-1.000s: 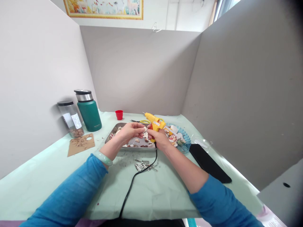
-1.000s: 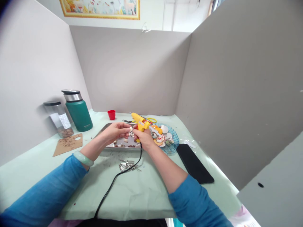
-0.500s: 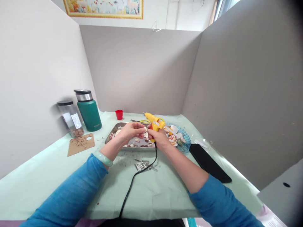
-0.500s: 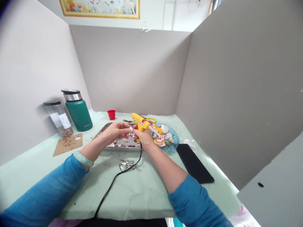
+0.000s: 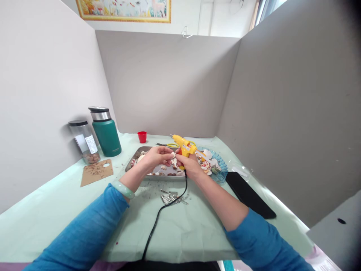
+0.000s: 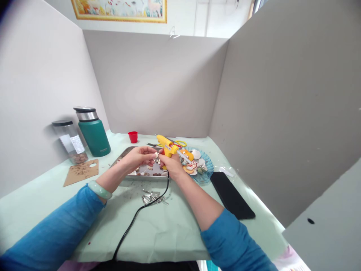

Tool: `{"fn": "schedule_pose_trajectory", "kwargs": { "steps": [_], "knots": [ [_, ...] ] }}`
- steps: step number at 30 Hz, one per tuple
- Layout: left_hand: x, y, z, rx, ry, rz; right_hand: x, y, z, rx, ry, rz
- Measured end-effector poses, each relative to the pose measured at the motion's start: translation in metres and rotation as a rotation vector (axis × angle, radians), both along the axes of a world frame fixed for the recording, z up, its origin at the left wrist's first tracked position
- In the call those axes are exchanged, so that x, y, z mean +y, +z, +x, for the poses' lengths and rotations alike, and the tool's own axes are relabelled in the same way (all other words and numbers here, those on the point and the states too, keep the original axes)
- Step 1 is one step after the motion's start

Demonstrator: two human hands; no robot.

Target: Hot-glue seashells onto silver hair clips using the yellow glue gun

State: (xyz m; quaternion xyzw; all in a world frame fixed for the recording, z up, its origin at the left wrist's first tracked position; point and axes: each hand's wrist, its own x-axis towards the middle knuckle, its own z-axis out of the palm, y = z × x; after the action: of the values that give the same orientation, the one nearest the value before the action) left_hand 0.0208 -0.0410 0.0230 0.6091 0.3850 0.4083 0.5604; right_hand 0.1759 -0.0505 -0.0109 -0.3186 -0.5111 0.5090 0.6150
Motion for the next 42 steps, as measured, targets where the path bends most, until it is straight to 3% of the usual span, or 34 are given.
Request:
{"fn": "schedule_pose_trajectory", "kwargs": {
  "steps": [26, 35, 42],
  "knots": [
    [-0.0027, 0.0024, 0.0023, 0.036, 0.023, 0.003, 0.0038, -0.0035, -0.0001, -0.033, -0.013, 0.018],
    [0.0008, 0.0003, -0.0051, -0.004, -0.113, -0.057, 0.0007, 0.0009, -0.0004, 0.031, -0.037, -0.010],
    [0.0036, -0.0047, -0.0026, -0.031, -0.097, -0.056, -0.0008, 0.0023, -0.0004, 0.034, -0.035, -0.018]
  ]
}}
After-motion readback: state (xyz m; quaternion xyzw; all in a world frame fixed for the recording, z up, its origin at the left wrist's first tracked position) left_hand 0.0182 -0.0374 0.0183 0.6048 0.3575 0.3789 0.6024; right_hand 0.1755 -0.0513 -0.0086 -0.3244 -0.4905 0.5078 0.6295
